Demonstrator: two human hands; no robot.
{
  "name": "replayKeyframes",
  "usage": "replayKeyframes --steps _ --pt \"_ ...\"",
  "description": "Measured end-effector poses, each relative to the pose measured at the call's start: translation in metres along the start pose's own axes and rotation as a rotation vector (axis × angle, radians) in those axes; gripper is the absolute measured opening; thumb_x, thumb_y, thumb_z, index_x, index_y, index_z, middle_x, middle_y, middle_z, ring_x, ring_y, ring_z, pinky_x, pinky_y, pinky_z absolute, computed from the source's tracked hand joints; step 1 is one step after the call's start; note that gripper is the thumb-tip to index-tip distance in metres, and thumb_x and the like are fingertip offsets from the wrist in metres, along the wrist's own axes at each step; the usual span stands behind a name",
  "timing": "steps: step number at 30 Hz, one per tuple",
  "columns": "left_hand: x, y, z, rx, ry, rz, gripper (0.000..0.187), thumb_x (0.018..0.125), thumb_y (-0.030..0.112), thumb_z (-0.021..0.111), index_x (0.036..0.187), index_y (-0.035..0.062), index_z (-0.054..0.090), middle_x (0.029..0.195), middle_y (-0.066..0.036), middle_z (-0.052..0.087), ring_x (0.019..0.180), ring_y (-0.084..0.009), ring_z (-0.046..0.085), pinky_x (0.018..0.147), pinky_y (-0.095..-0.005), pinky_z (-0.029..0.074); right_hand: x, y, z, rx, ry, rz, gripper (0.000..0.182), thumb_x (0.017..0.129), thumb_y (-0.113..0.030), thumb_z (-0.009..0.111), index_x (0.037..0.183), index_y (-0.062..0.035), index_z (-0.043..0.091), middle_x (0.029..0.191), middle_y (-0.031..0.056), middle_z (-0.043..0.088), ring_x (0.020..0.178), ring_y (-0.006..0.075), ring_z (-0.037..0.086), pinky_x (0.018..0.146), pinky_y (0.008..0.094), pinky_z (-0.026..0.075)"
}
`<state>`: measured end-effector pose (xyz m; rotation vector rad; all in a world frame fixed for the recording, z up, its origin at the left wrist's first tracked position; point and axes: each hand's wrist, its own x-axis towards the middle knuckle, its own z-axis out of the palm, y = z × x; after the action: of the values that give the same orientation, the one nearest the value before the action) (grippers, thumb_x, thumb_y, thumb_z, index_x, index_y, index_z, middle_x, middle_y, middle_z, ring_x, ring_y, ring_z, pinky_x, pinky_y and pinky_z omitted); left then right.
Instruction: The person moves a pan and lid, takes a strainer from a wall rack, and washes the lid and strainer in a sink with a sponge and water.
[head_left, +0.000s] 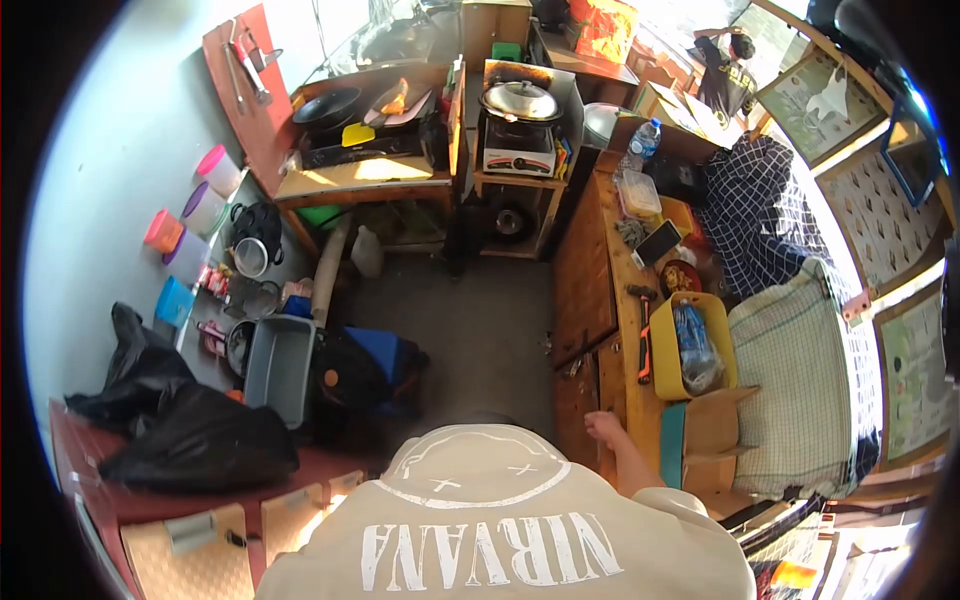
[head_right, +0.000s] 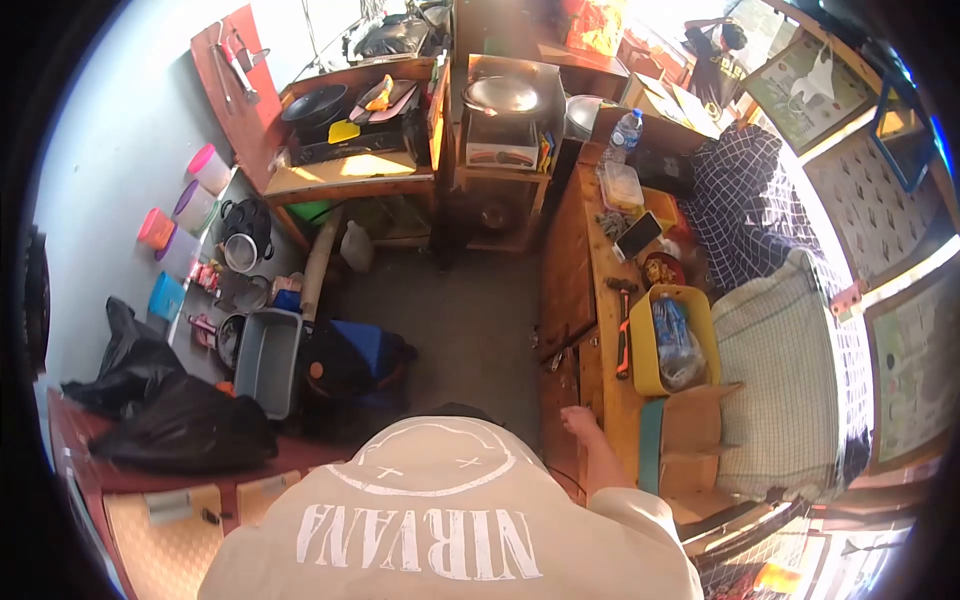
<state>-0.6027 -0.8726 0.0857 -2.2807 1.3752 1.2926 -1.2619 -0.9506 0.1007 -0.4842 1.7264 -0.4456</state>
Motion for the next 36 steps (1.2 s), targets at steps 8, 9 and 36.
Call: replayKeyframes --steps 8,9,36 --pt "0.11 0.079 -0.076 0.024 -0.056 -0.015 0.031 0.085 0.022 0.049 0.093 0.0009 0.07 0.1 -0.021 0.067 0.092 -0.0369 0.066 0.083 -0.0452 0.052 0.076 -0.165 0.026 -0.038 -0.091 -0.098 0.029 0.093 -0.026 0.057 0.114 -0.0065 0.063 0.107 0.0069 0.064 0.087 0.0157 0.06 0.076 0.0304 0.05" --pt "0.13 0.092 -0.091 0.05 -0.066 0.002 0.03 0.085 0.022 0.049 0.092 0.0008 0.07 0.1 -0.021 0.067 0.092 -0.037 0.066 0.083 -0.0455 0.052 0.083 -0.179 0.034 -0.018 -0.087 -0.091 0.029 0.093 -0.026 0.057 0.114 -0.0065 0.063 0.107 0.0069 0.064 0.087 0.0157 0.06 0.076 0.0304 0.05" --pt "0.356 0.465 -0.281 0.07 0.063 0.225 0.038 0.087 0.033 0.06 0.115 0.0066 0.066 0.12 -0.017 0.062 0.106 -0.0342 0.062 0.092 -0.0408 0.05 0.302 -0.628 -0.045 -0.117 0.015 -0.594 0.022 0.096 -0.014 0.055 0.113 -0.0051 0.064 0.103 0.0048 0.067 0.084 0.0115 0.062 0.075 0.0255 0.051"
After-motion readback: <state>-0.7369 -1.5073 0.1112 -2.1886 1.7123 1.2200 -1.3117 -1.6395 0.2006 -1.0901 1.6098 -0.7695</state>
